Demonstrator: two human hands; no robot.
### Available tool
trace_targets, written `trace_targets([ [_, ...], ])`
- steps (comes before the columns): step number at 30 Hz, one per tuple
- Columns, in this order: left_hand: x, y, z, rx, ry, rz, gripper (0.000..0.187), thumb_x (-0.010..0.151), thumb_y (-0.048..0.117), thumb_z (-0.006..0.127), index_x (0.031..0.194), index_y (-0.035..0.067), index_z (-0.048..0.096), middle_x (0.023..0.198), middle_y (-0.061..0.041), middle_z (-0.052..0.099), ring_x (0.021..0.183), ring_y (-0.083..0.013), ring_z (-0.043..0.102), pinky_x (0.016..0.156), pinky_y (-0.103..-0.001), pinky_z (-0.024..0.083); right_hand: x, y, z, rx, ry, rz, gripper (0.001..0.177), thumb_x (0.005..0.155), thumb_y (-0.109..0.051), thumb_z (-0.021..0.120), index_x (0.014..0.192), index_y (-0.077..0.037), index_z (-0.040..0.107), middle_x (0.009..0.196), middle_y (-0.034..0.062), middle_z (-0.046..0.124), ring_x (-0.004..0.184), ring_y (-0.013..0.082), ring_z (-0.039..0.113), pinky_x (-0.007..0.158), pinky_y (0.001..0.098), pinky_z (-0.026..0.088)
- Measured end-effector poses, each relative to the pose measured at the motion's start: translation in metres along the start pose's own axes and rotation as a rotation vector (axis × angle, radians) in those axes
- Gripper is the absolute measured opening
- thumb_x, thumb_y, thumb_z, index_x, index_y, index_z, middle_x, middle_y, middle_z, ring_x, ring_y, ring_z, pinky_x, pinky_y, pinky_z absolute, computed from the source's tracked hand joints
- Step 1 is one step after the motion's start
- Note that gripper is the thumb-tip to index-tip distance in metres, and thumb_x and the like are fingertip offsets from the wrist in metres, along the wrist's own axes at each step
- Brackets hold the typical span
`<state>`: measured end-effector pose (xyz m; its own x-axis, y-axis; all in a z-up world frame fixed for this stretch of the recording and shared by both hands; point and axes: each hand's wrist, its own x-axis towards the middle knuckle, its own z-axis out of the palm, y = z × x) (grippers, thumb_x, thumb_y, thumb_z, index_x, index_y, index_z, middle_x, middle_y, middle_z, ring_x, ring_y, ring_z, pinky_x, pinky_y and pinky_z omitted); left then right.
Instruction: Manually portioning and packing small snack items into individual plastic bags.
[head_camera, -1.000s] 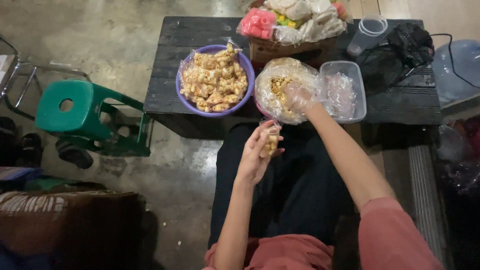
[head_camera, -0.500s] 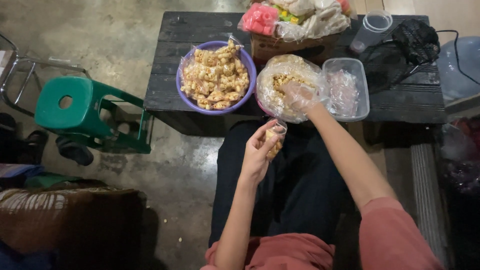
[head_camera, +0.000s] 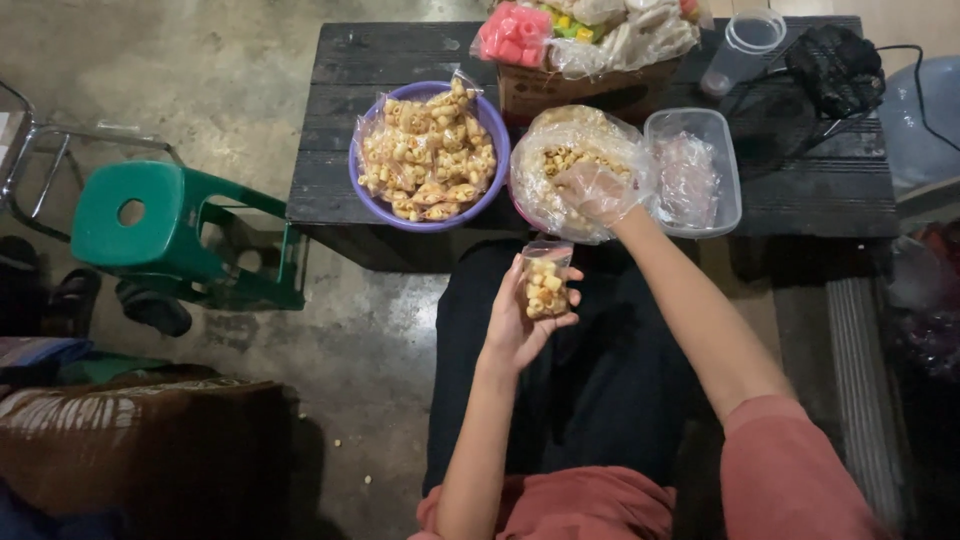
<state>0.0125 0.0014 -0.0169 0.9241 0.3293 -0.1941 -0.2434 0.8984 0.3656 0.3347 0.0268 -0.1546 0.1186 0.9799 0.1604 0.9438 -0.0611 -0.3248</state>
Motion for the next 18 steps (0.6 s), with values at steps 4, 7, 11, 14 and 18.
trace_targets([
  [4,-0.001,-0.002,-0.004,-0.002,-0.045,-0.01,0.07,0.104,0.059,0.048,0.139,-0.001,0.057,0.115,-0.025,0.068,0.088,-0.0336,0.072,0.065,-0.046,0.066,-0.001,-0.001,-0.001,0.008,-0.021,0.05,0.025,0.093,-0.027,0.069,0.114,-0.015,0.077,0.096,0.0192,0.076,0.099,0.0382,0.072,0.093,0.0481,0.057],
  [7,-0.001,-0.005,-0.005,0.018,-0.081,0.007,0.068,0.105,0.056,0.049,0.142,-0.001,0.054,0.116,-0.024,0.066,0.092,-0.0334,0.071,0.067,-0.046,0.066,-0.004,-0.004,-0.004,0.014,-0.053,0.128,0.023,0.092,-0.027,0.068,0.111,-0.019,0.078,0.094,0.0179,0.076,0.098,0.0379,0.073,0.091,0.049,0.058],
  [11,-0.009,-0.002,0.004,0.207,-0.081,0.169,0.056,0.103,0.033,0.059,0.145,-0.002,0.05,0.121,-0.023,0.064,0.103,-0.0292,0.068,0.076,-0.044,0.065,-0.004,-0.023,-0.018,0.06,-0.066,0.274,0.025,0.091,-0.032,0.065,0.11,-0.027,0.08,0.095,0.015,0.078,0.098,0.0365,0.073,0.089,0.0488,0.059],
  [14,-0.012,0.0,0.012,0.326,-0.04,0.284,0.055,0.095,0.015,0.069,0.145,-0.003,0.052,0.119,-0.019,0.064,0.099,-0.023,0.068,0.078,-0.038,0.065,-0.004,-0.019,-0.016,0.107,-0.027,0.43,0.029,0.091,-0.04,0.062,0.114,-0.038,0.078,0.102,0.0066,0.079,0.104,0.0315,0.073,0.09,0.0461,0.059],
  [18,-0.016,0.008,0.024,0.447,0.053,0.379,0.059,0.084,0.0,0.079,0.14,-0.001,0.06,0.115,-0.013,0.067,0.094,-0.014,0.069,0.077,-0.028,0.064,-0.028,-0.104,-0.088,0.3,0.189,0.591,0.029,0.086,-0.039,0.069,0.112,-0.038,0.08,0.095,0.0103,0.078,0.098,0.0394,0.072,0.083,0.0511,0.057],
])
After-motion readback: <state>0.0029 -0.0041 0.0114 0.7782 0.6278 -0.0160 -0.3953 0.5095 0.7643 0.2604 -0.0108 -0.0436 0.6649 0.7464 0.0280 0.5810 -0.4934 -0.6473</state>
